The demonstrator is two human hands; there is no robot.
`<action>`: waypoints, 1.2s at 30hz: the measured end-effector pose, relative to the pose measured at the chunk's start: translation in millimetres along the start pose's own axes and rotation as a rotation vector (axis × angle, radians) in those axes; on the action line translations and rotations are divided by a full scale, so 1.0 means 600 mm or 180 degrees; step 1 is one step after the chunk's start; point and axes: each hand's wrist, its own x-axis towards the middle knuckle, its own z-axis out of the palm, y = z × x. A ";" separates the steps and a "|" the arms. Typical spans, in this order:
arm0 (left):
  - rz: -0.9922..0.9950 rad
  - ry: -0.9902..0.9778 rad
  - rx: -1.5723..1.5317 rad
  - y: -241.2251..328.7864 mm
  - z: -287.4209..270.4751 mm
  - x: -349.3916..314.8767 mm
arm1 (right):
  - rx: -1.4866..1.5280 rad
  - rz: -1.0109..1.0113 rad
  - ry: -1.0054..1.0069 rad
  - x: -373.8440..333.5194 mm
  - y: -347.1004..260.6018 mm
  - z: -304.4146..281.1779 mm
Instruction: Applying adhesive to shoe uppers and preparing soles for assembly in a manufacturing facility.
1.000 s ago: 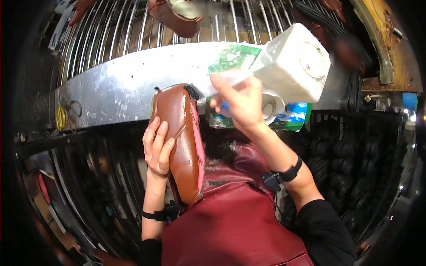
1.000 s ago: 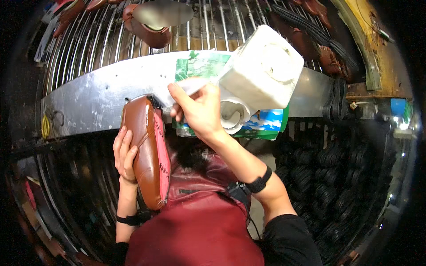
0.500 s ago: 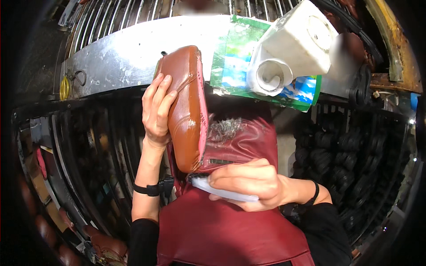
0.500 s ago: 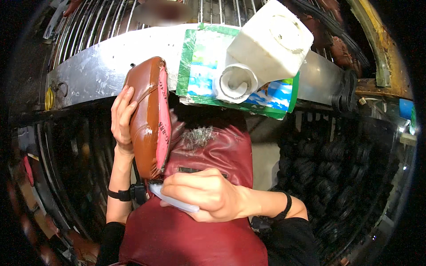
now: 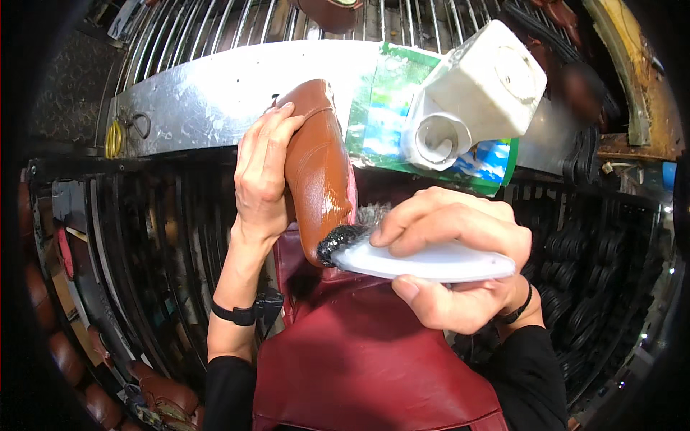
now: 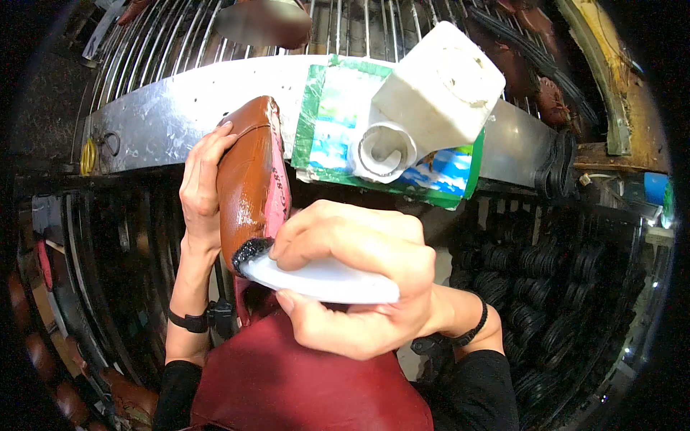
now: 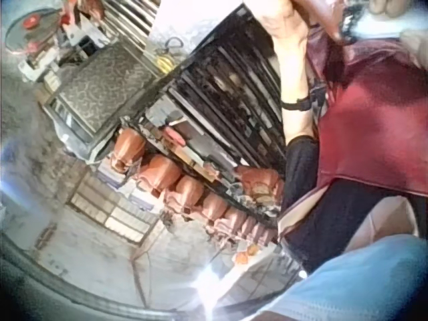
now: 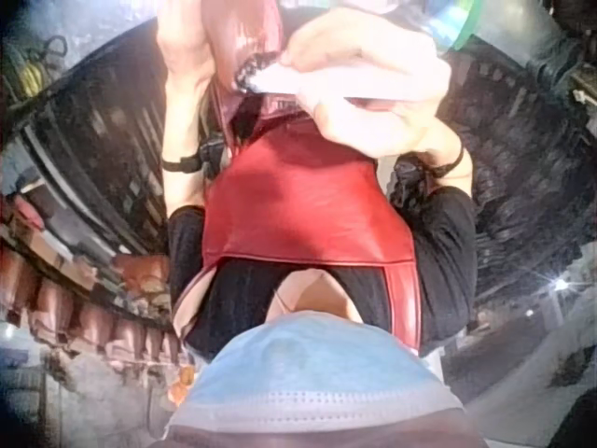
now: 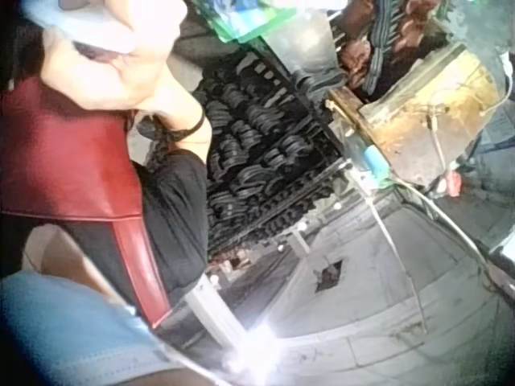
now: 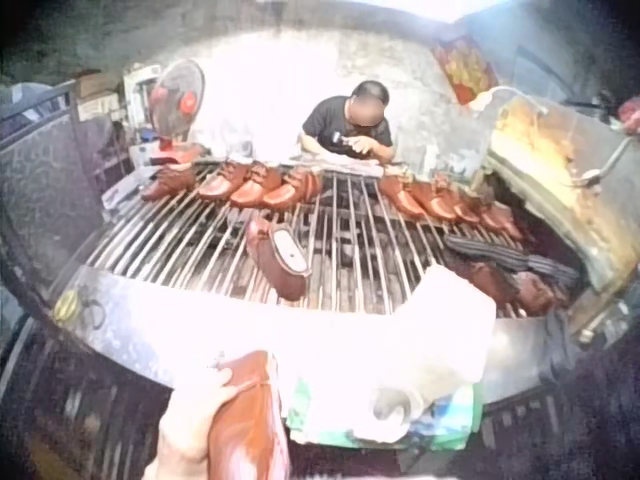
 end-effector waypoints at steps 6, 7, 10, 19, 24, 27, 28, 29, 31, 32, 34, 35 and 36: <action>-0.0375 -0.0265 -0.0270 -0.003 -0.024 0.072 | -0.0403 -0.0190 -0.0019 0.047 -0.008 -0.035; -0.0404 -0.0421 -0.0297 -0.006 -0.031 0.086 | -0.0464 -0.0303 0.0014 0.060 -0.009 -0.040; -0.0419 -0.0533 -0.0460 -0.004 -0.052 0.135 | -0.0532 -0.0635 0.0140 0.092 0.002 -0.056; -0.1553 -0.0470 -0.3062 -0.139 0.002 0.126 | -0.0268 0.0677 0.1388 0.016 0.168 -0.054; -0.1812 0.0209 -0.3722 -0.094 -0.006 0.081 | 0.0098 0.0985 0.2830 -0.071 0.142 -0.048; -0.2009 0.0294 -0.3425 -0.066 -0.021 0.009 | -0.0445 0.1008 0.3064 -0.097 0.151 -0.055; -0.2089 0.0300 -0.3521 -0.062 -0.017 -0.021 | -0.0560 0.1067 0.2986 -0.098 0.164 -0.054; -0.2150 0.0215 -0.3471 -0.053 -0.016 -0.045 | -0.0852 0.1123 0.2835 -0.101 0.184 -0.052; -0.2351 0.0083 -0.3577 -0.041 -0.011 -0.090 | -0.0822 0.1336 0.2863 -0.093 0.193 -0.036; -0.2489 0.0018 -0.3738 -0.042 -0.008 -0.104 | -0.0310 0.1490 0.3071 -0.089 0.185 -0.027; -0.2504 0.0083 -0.3837 -0.025 -0.009 -0.120 | 0.0304 0.1620 0.3393 -0.093 0.181 -0.016; -0.2548 0.0025 -0.3901 -0.023 -0.013 -0.127 | 0.0519 0.1582 0.3417 -0.093 0.177 -0.025; -0.2596 -0.0043 -0.3978 -0.020 -0.016 -0.132 | 0.0971 0.1673 0.3351 -0.095 0.173 -0.038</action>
